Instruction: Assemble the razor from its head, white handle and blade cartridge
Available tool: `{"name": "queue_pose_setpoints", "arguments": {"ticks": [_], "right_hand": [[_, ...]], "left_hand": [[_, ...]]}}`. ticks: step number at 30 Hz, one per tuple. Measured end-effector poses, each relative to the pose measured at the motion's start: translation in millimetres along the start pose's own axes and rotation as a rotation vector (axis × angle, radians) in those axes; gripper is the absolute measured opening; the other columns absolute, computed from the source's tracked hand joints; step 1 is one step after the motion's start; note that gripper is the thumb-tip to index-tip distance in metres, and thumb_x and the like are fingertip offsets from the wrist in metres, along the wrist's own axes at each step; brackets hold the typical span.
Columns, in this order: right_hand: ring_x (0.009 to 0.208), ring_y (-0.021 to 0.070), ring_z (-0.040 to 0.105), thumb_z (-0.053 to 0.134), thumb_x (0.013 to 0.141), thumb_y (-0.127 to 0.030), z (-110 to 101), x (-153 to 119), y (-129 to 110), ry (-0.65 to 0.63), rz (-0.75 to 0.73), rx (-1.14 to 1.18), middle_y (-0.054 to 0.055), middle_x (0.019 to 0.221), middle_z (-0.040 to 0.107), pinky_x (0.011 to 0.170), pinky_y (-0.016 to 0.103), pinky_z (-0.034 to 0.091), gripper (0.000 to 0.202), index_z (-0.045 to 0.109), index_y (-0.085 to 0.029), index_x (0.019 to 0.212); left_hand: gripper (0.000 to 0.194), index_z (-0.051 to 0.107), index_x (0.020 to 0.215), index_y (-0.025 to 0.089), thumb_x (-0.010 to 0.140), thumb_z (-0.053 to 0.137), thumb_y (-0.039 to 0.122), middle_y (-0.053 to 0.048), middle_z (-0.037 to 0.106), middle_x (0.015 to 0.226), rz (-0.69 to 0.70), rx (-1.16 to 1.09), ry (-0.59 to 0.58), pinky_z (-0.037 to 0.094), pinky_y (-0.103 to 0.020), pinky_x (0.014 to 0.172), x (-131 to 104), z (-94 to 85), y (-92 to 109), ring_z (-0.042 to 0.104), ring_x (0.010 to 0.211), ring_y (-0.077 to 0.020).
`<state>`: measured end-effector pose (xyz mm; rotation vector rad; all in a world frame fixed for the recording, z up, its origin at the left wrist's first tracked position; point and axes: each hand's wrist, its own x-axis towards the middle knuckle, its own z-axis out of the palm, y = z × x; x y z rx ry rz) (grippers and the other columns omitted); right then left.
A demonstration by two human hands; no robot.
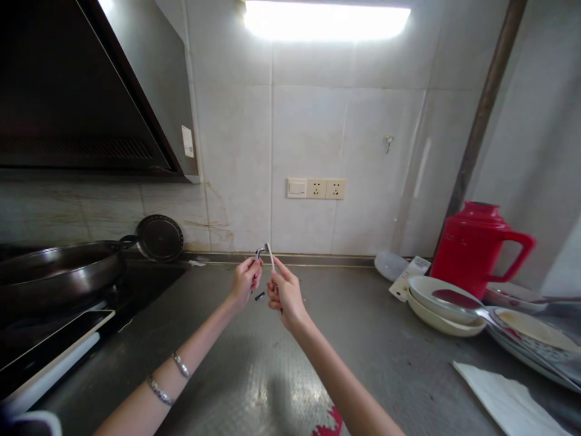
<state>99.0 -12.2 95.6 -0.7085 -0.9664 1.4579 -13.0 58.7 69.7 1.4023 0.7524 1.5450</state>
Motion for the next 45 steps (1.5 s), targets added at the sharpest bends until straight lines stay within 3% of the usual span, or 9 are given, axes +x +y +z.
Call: {"name": "queue_pose_setpoints", "arguments": {"ticks": [5, 10, 14, 20, 29, 41, 45], "right_hand": [[0.036, 0.0014, 0.02, 0.06, 0.069, -0.032, -2.0, 3.1, 6.8, 0.035, -0.018, -0.021, -0.009, 0.052, 0.038, 0.035, 0.012, 0.01, 0.07, 0.036, -0.025, 0.134], [0.037, 0.0014, 0.019, 0.062, 0.068, -0.038, 11.0, -5.4, 26.3, 0.036, -0.05, -0.045, -0.01, 0.053, 0.035, 0.034, 0.013, 0.01, 0.072, 0.035, -0.026, 0.134], [0.038, 0.0019, 0.02, 0.062, 0.067, -0.042, 9.6, -3.1, 22.7, 0.095, -0.141, -0.072, -0.01, 0.054, 0.035, 0.034, 0.014, 0.012, 0.077, 0.032, -0.025, 0.136], [0.04, 0.0044, 0.021, 0.056, 0.073, -0.041, -7.6, 8.8, 19.5, 0.11, -0.33, -0.284, -0.009, 0.051, 0.029, 0.035, 0.016, 0.018, 0.068, 0.037, -0.02, 0.134], [0.048, 0.0081, 0.023, 0.048, 0.079, -0.036, -13.9, 11.2, 21.2, 0.163, -0.513, -0.583, -0.005, 0.054, 0.037, 0.042, 0.019, 0.022, 0.053, 0.046, -0.02, 0.129], [0.049, 0.0081, 0.022, 0.042, 0.081, -0.03, -15.9, 10.3, 19.3, 0.183, -0.589, -0.773, -0.004, 0.057, 0.041, 0.045, 0.019, 0.023, 0.049, 0.049, -0.017, 0.128], [0.048, 0.0073, 0.021, 0.041, 0.081, -0.028, -12.6, 8.1, 23.3, 0.106, -0.582, -0.805, -0.004, 0.057, 0.041, 0.044, 0.019, 0.022, 0.047, 0.051, -0.015, 0.126]], "left_hand": [[0.031, 0.051, 0.075, 0.016, 0.072, 0.055, 0.047, 0.009, 0.035, 0.047, -0.039, 0.005, -0.049, 0.02, -0.016, 0.031, -4.7, 6.1, 2.0, 0.027, 0.033, -0.003], [0.031, 0.046, 0.07, 0.017, 0.072, 0.056, 0.046, 0.01, 0.033, 0.048, -0.042, -0.101, -0.042, 0.017, -0.015, 0.03, -1.2, 2.1, 5.9, 0.023, 0.032, -0.0017], [0.03, 0.046, 0.072, 0.017, 0.071, 0.057, 0.045, 0.01, 0.03, 0.048, -0.095, -0.17, -0.048, 0.015, -0.015, 0.03, -1.7, 3.4, 10.0, 0.021, 0.032, -0.0015], [0.028, 0.047, 0.074, 0.018, 0.071, 0.058, 0.043, 0.01, 0.031, 0.05, -0.175, -0.21, -0.134, 0.012, -0.014, 0.031, -7.6, 10.8, 14.7, 0.02, 0.033, -0.0011], [0.03, 0.047, 0.075, 0.017, 0.069, 0.06, 0.043, 0.01, 0.03, 0.05, -0.196, -0.248, -0.138, 0.011, -0.013, 0.03, -8.1, 12.2, 24.2, 0.019, 0.033, -0.0008], [0.033, 0.047, 0.074, 0.017, 0.067, 0.062, 0.045, 0.01, 0.031, 0.049, -0.18, -0.263, -0.11, 0.011, -0.013, 0.029, -7.2, 11.5, 25.9, 0.02, 0.032, -0.0003], [0.031, 0.044, 0.068, 0.017, 0.068, 0.063, 0.042, 0.01, 0.032, 0.049, -0.158, -0.283, -0.1, 0.012, -0.013, 0.029, -6.2, 11.0, 24.9, 0.021, 0.031, -0.0004]]}}
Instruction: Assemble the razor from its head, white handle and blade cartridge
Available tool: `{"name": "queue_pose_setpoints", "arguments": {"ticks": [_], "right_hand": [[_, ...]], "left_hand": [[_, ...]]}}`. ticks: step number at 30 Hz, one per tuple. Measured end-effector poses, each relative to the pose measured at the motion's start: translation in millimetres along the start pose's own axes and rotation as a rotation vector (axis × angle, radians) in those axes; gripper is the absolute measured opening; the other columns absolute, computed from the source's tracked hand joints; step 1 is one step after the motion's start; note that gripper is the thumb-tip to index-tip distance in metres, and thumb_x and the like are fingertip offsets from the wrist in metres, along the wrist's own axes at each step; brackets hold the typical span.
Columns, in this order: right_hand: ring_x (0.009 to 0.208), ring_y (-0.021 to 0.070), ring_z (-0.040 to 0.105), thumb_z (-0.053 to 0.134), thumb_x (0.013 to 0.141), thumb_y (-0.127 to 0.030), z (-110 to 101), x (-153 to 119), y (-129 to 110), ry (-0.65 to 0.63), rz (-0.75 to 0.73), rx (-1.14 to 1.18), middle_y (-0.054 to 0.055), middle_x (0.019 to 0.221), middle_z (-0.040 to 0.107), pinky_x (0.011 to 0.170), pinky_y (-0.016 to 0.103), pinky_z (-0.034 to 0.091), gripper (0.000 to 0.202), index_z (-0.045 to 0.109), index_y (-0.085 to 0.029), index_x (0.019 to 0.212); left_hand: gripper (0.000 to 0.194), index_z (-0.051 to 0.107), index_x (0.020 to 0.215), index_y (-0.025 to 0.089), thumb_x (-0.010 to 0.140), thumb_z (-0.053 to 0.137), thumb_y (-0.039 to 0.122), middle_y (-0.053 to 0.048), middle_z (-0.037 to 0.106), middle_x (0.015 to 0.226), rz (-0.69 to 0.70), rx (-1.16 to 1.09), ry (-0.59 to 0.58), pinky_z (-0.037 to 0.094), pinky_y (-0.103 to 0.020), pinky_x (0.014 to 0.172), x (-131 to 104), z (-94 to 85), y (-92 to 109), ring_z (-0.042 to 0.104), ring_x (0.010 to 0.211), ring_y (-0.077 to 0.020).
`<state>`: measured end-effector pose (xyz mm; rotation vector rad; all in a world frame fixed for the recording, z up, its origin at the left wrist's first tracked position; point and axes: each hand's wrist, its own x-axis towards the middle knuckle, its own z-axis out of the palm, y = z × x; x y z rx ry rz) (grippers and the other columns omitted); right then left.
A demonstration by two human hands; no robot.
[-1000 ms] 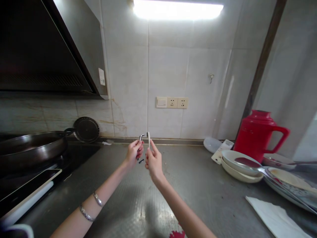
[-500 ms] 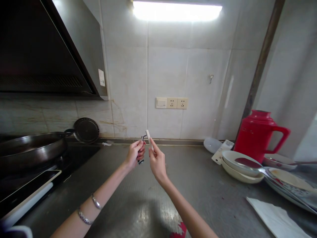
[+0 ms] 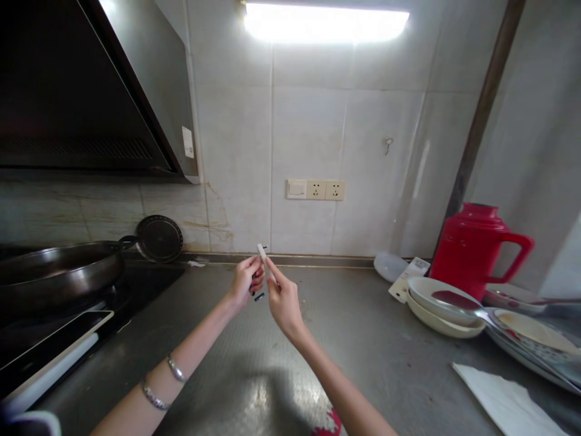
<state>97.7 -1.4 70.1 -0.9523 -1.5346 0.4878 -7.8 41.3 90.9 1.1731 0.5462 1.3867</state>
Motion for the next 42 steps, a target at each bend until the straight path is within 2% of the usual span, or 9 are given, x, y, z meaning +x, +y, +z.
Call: {"name": "queue_pose_setpoints", "arguments": {"ticks": [3, 9, 12, 14, 17, 21, 29, 36, 42], "right_hand": [[0.047, 0.007, 0.022, 0.042, 0.081, -0.029, 1.4, -2.7, -4.7, -0.035, -0.019, 0.011, -0.004, 0.058, 0.043, 0.044, 0.019, 0.023, 0.045, 0.053, -0.016, 0.123], [0.047, 0.008, 0.029, 0.042, 0.083, -0.042, -19.8, 10.2, -11.3, 0.134, -0.007, 0.181, -0.005, 0.058, 0.038, 0.042, 0.019, 0.025, 0.044, 0.052, -0.018, 0.119], [0.042, 0.008, 0.024, 0.033, 0.084, -0.052, -35.1, 21.8, -4.2, 0.156, 0.06, 0.22, -0.006, 0.049, 0.029, 0.04, 0.02, 0.021, 0.048, 0.063, -0.014, 0.085], [0.041, 0.0079, 0.024, 0.028, 0.084, -0.057, -44.1, 28.3, 3.1, 0.145, 0.09, 0.147, -0.005, 0.044, 0.027, 0.04, 0.021, 0.02, 0.058, 0.056, -0.015, 0.056], [0.041, 0.0089, 0.03, 0.029, 0.082, -0.059, -54.2, 34.6, 12.2, 0.152, 0.11, -0.042, -0.003, 0.04, 0.03, 0.044, 0.022, 0.023, 0.06, 0.043, -0.017, 0.041], [0.04, 0.0098, 0.032, 0.03, 0.081, -0.059, -59.6, 37.1, 16.1, 0.19, 0.143, -0.213, -0.003, 0.038, 0.031, 0.044, 0.023, 0.024, 0.057, 0.037, -0.019, 0.041], [0.041, 0.0082, 0.023, 0.032, 0.08, -0.057, -61.2, 36.0, 26.9, 0.259, 0.091, -0.404, -0.003, 0.042, 0.024, 0.042, 0.023, 0.017, 0.052, 0.025, -0.02, 0.044], [0.043, 0.0079, 0.022, 0.032, 0.082, -0.054, -58.5, 33.8, 28.0, 0.282, 0.042, -0.33, -0.003, 0.044, 0.024, 0.041, 0.023, 0.017, 0.05, 0.026, -0.02, 0.046], [0.042, 0.0077, 0.022, 0.033, 0.082, -0.054, -54.3, 32.0, 26.8, 0.287, 0.043, -0.229, -0.004, 0.043, 0.022, 0.041, 0.023, 0.016, 0.051, 0.026, -0.02, 0.045]], "left_hand": [[0.03, 0.043, 0.065, 0.017, 0.069, 0.062, 0.04, 0.01, 0.032, 0.047, 0.017, -0.011, -0.005, 0.012, -0.014, 0.03, 0.6, -1.9, 0.8, 0.021, 0.031, -0.0007], [0.03, 0.057, 0.082, 0.013, 0.071, 0.058, 0.041, 0.004, 0.046, 0.057, 0.018, 0.087, -0.021, 0.026, -0.015, 0.033, 1.2, -4.0, 6.3, 0.037, 0.039, -0.0036], [0.029, 0.056, 0.087, 0.015, 0.074, 0.055, 0.041, 0.005, 0.043, 0.058, -0.015, 0.118, -0.053, 0.029, -0.015, 0.034, 1.3, -3.9, 6.9, 0.038, 0.039, -0.004], [0.028, 0.054, 0.091, 0.018, 0.076, 0.052, 0.041, 0.007, 0.038, 0.056, -0.056, 0.116, -0.091, 0.024, -0.014, 0.031, 0.4, -3.2, 6.1, 0.031, 0.035, -0.0031], [0.027, 0.052, 0.091, 0.018, 0.078, 0.049, 0.041, 0.008, 0.032, 0.054, -0.113, 0.075, -0.171, 0.015, -0.013, 0.029, -2.9, -1.6, 3.8, 0.022, 0.033, -0.0021], [0.026, 0.05, 0.08, 0.016, 0.08, 0.048, 0.042, 0.009, 0.025, 0.05, -0.156, -0.026, -0.278, 0.01, -0.013, 0.028, -8.1, 0.3, 0.8, 0.014, 0.033, -0.0019], [0.032, 0.044, 0.068, 0.016, 0.08, 0.047, 0.046, 0.01, 0.02, 0.046, -0.23, -0.066, -0.41, 0.008, -0.012, 0.028, -12.5, 3.5, 3.3, 0.009, 0.034, -0.0022], [0.034, 0.042, 0.065, 0.017, 0.082, 0.044, 0.046, 0.01, 0.019, 0.045, -0.249, -0.074, -0.436, 0.009, -0.012, 0.027, -13.8, 5.8, 4.1, 0.008, 0.034, -0.0027], [0.033, 0.04, 0.063, 0.017, 0.083, 0.042, 0.043, 0.01, 0.017, 0.046, -0.422, -0.225, -0.616, 0.009, -0.011, 0.027, -16.0, 4.1, 8.7, 0.005, 0.035, -0.0029]]}}
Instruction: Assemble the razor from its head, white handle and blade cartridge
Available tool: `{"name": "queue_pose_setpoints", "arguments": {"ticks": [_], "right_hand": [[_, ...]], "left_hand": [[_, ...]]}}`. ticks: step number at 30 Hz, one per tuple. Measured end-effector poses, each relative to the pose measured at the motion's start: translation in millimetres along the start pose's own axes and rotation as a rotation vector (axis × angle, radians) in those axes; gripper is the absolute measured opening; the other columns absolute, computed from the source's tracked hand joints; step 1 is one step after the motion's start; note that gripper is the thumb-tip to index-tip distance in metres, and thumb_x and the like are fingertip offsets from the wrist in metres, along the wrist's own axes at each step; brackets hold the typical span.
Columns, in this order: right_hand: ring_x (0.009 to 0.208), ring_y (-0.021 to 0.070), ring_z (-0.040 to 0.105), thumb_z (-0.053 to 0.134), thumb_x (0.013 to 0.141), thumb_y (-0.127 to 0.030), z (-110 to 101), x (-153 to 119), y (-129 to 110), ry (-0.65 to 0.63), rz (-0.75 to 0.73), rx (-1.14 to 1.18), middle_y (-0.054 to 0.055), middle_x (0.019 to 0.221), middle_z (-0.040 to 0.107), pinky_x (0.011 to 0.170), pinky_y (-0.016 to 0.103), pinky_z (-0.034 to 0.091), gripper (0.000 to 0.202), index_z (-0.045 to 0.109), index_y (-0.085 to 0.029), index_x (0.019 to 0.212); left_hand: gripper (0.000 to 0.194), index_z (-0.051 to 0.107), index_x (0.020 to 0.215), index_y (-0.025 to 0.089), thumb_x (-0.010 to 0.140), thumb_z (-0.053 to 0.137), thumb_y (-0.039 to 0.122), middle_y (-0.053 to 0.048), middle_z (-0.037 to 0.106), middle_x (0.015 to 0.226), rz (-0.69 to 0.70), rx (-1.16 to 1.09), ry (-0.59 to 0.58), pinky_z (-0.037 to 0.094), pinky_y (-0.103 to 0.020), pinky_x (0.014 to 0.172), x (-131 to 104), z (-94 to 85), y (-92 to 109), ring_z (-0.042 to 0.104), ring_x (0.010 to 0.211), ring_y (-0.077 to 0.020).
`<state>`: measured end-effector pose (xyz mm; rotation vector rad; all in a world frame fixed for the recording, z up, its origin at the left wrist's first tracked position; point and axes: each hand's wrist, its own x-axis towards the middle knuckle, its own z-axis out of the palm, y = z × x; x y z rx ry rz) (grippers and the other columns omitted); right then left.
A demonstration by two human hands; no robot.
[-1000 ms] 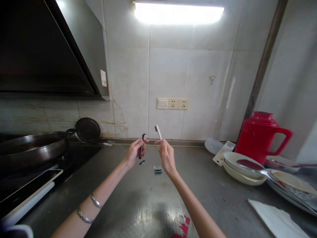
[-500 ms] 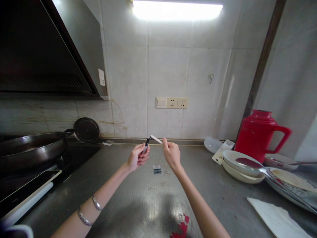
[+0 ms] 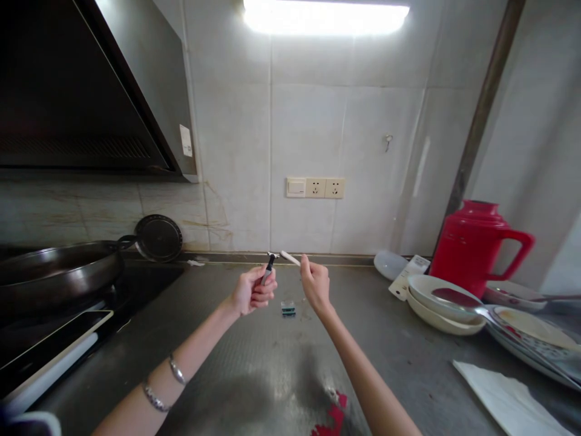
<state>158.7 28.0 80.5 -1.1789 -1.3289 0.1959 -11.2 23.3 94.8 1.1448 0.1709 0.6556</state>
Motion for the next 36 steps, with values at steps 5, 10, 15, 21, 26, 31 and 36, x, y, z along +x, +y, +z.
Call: {"name": "queue_pose_setpoints", "arguments": {"ticks": [5, 10, 15, 21, 26, 31, 36], "right_hand": [[0.043, 0.0074, 0.021, 0.033, 0.084, -0.051, -0.8, -5.9, -14.4, 0.012, -0.037, 0.109, -0.004, 0.045, 0.023, 0.043, 0.023, 0.017, 0.05, 0.026, -0.02, 0.046], [0.044, 0.0077, 0.023, 0.033, 0.084, -0.05, 1.5, -7.3, -4.6, 0.02, -0.073, 0.042, -0.004, 0.044, 0.024, 0.044, 0.024, 0.018, 0.05, 0.027, -0.02, 0.044], [0.044, 0.0076, 0.023, 0.034, 0.084, -0.05, 2.4, -6.5, -1.8, 0.049, -0.072, 0.069, -0.004, 0.044, 0.024, 0.044, 0.024, 0.017, 0.049, 0.026, -0.02, 0.046], [0.044, 0.0075, 0.023, 0.033, 0.083, -0.052, 5.7, -8.4, 8.2, 0.028, -0.074, 0.047, -0.004, 0.044, 0.023, 0.045, 0.023, 0.018, 0.05, 0.026, -0.02, 0.045], [0.044, 0.0072, 0.023, 0.035, 0.081, -0.057, 1.6, -0.7, 11.5, 0.022, 0.039, 0.125, -0.005, 0.045, 0.024, 0.043, 0.023, 0.018, 0.051, 0.028, -0.02, 0.046], [0.038, 0.0051, 0.025, 0.038, 0.08, -0.057, -1.8, -4.6, -33.6, -0.163, 0.271, 0.575, -0.008, 0.05, 0.031, 0.035, 0.018, 0.019, 0.041, 0.048, -0.018, 0.07], [0.035, 0.0024, 0.025, 0.056, 0.073, -0.049, -4.0, -36.5, -69.8, -0.409, 0.469, 0.867, -0.009, 0.055, 0.037, 0.03, 0.013, 0.014, 0.031, 0.046, -0.022, 0.083]], "left_hand": [[0.032, 0.036, 0.062, 0.018, 0.083, 0.042, 0.041, 0.009, 0.013, 0.047, -0.067, -0.191, -0.063, 0.005, -0.011, 0.028, 0.7, 2.5, -6.8, 0.0, 0.035, -0.0024], [0.034, 0.03, 0.06, 0.019, 0.084, 0.041, 0.04, 0.01, 0.01, 0.046, -0.086, -0.282, 0.02, -0.001, -0.013, 0.029, 2.3, 7.1, -14.0, -0.006, 0.037, -0.0019], [0.034, 0.029, 0.059, 0.02, 0.085, 0.039, 0.04, 0.01, 0.01, 0.045, -0.075, -0.284, 0.03, -0.002, -0.013, 0.029, 1.9, 6.5, -13.8, -0.007, 0.037, -0.0019], [0.034, 0.034, 0.059, 0.018, 0.084, 0.04, 0.04, 0.009, 0.012, 0.045, -0.087, -0.252, -0.064, 0.004, -0.012, 0.027, 2.9, 7.7, -12.7, -0.002, 0.035, -0.002], [0.031, 0.043, 0.064, 0.016, 0.083, 0.042, 0.042, 0.008, 0.017, 0.047, 0.004, -0.137, -0.032, 0.01, -0.012, 0.029, 2.3, 3.1, -5.3, 0.005, 0.035, -0.0027], [0.043, 0.048, 0.063, 0.015, 0.082, 0.039, 0.052, 0.009, 0.017, 0.043, 0.118, -0.014, 0.125, 0.013, -0.013, 0.029, 6.7, -10.1, -4.2, 0.01, 0.033, -0.0035], [0.056, 0.035, 0.046, 0.016, 0.076, 0.04, 0.064, 0.009, 0.018, 0.038, 0.198, 0.09, 0.327, 0.008, -0.015, 0.029, 14.5, -18.7, -13.7, 0.012, 0.03, -0.0021]]}}
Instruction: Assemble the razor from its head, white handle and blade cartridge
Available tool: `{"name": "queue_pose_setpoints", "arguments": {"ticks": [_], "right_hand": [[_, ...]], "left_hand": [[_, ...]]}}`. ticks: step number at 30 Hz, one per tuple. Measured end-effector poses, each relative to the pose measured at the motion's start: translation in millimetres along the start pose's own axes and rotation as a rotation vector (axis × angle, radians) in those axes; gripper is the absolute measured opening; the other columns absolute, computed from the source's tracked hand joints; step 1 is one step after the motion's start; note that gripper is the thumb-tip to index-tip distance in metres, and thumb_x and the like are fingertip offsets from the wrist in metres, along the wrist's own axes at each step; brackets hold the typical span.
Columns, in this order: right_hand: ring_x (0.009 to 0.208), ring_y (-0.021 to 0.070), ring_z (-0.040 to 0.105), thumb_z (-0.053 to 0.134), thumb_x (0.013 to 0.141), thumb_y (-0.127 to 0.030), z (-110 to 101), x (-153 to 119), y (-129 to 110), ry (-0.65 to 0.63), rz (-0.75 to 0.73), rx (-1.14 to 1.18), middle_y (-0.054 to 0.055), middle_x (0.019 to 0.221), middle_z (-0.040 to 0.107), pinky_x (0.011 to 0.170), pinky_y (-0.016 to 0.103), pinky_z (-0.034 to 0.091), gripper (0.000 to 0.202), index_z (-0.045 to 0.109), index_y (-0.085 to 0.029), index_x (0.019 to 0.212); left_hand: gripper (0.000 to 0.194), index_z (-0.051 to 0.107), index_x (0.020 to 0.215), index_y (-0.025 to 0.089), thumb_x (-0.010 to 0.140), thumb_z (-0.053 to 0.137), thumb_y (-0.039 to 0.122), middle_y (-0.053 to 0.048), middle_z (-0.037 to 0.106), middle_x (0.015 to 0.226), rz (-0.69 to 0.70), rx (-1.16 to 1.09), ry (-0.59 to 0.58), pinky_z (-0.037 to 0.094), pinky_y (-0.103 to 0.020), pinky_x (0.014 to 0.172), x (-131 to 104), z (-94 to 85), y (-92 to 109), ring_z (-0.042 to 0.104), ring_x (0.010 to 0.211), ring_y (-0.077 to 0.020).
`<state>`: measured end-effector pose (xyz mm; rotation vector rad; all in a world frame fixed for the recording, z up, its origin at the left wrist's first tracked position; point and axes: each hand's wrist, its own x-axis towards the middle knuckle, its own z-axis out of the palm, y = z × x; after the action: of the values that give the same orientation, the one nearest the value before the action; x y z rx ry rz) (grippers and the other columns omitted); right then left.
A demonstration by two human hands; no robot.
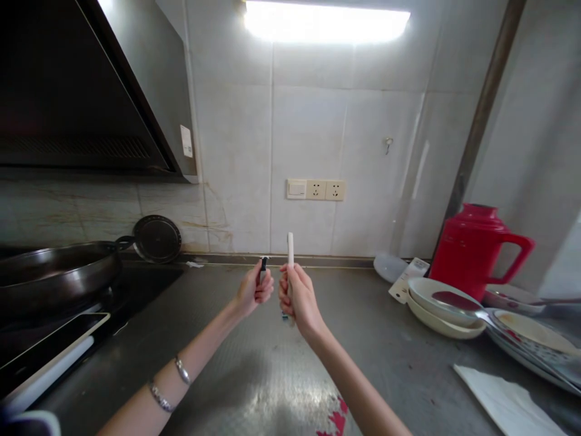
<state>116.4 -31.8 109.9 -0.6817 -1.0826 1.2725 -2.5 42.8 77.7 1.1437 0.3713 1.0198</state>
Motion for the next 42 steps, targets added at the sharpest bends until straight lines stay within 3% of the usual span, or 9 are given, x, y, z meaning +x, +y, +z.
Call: {"name": "queue_pose_setpoints", "arguments": {"ticks": [5, 13, 18, 24, 29, 34, 39, 42], "right_hand": [[0.032, 0.0008, 0.018, 0.054, 0.075, -0.052, 7.1, -22.6, 10.4, -0.131, 0.147, 0.051, -0.01, 0.05, 0.037, 0.029, 0.012, 0.009, 0.033, 0.045, -0.021, 0.08], [0.033, 0.0006, 0.014, 0.054, 0.073, -0.058, 8.2, -42.8, 39.5, -0.087, 0.204, 0.106, -0.012, 0.044, 0.03, 0.031, 0.013, 0.008, 0.039, 0.043, -0.02, 0.073], [0.033, 0.001, 0.012, 0.056, 0.072, -0.055, 10.5, -41.1, 33.9, -0.072, 0.182, 0.18, -0.012, 0.043, 0.029, 0.031, 0.014, 0.006, 0.038, 0.043, -0.02, 0.07], [0.034, 0.0016, 0.009, 0.057, 0.07, -0.058, 17.2, -53.1, 36.3, -0.072, 0.351, 0.27, -0.012, 0.041, 0.025, 0.032, 0.014, 0.005, 0.04, 0.043, -0.02, 0.07], [0.035, 0.0016, 0.009, 0.06, 0.069, -0.054, 20.2, -52.1, 28.1, -0.055, 0.278, 0.302, -0.012, 0.041, 0.025, 0.032, 0.014, 0.004, 0.039, 0.041, -0.02, 0.067], [0.035, 0.0018, 0.009, 0.057, 0.07, -0.058, 22.1, -58.2, 35.3, -0.091, 0.404, 0.303, -0.012, 0.041, 0.024, 0.033, 0.014, 0.004, 0.04, 0.043, -0.02, 0.069], [0.035, 0.0015, 0.008, 0.061, 0.069, -0.054, 18.9, -52.6, 26.5, -0.06, 0.283, 0.314, -0.012, 0.041, 0.023, 0.033, 0.014, 0.004, 0.039, 0.042, -0.019, 0.067], [0.036, 0.0014, 0.008, 0.06, 0.069, -0.055, 16.8, -51.3, 27.6, -0.046, 0.299, 0.302, -0.012, 0.041, 0.023, 0.033, 0.014, 0.004, 0.04, 0.042, -0.019, 0.066]], "left_hand": [[0.06, 0.031, 0.042, 0.018, 0.072, 0.039, 0.068, 0.009, 0.021, 0.034, 0.063, 0.152, 0.133, 0.008, -0.016, 0.029, 5.4, 2.3, -12.6, 0.014, 0.026, -0.0014], [0.057, 0.03, 0.042, 0.019, 0.074, 0.039, 0.065, 0.008, 0.022, 0.032, 0.03, 0.214, 0.175, 0.009, -0.017, 0.029, 5.3, 5.8, -18.7, 0.016, 0.026, -0.002], [0.056, 0.033, 0.042, 0.019, 0.077, 0.036, 0.062, 0.007, 0.024, 0.031, 0.062, 0.255, 0.173, 0.008, -0.018, 0.029, 7.2, 5.6, -25.7, 0.018, 0.025, -0.0026], [0.054, 0.03, 0.044, 0.019, 0.075, 0.041, 0.062, 0.008, 0.024, 0.033, 0.044, 0.216, 0.17, 0.01, -0.017, 0.029, 6.1, 5.6, -21.1, 0.019, 0.026, -0.002], [0.056, 0.031, 0.044, 0.019, 0.075, 0.039, 0.064, 0.009, 0.023, 0.034, 0.074, 0.237, 0.149, 0.01, -0.017, 0.028, 5.0, 7.7, -18.5, 0.019, 0.025, -0.0022], [0.054, 0.032, 0.046, 0.019, 0.071, 0.045, 0.065, 0.009, 0.024, 0.034, 0.093, 0.184, 0.11, 0.009, -0.017, 0.028, 3.7, 8.3, -14.8, 0.018, 0.026, -0.0021], [0.057, 0.03, 0.043, 0.018, 0.071, 0.044, 0.066, 0.009, 0.021, 0.034, 0.092, 0.232, 0.105, 0.009, -0.016, 0.029, 2.2, 10.8, -14.6, 0.019, 0.026, -0.0016], [0.059, 0.028, 0.042, 0.018, 0.07, 0.042, 0.069, 0.009, 0.02, 0.034, 0.084, 0.231, 0.12, 0.009, -0.016, 0.029, 2.3, 11.8, -13.6, 0.018, 0.026, -0.0013]]}}
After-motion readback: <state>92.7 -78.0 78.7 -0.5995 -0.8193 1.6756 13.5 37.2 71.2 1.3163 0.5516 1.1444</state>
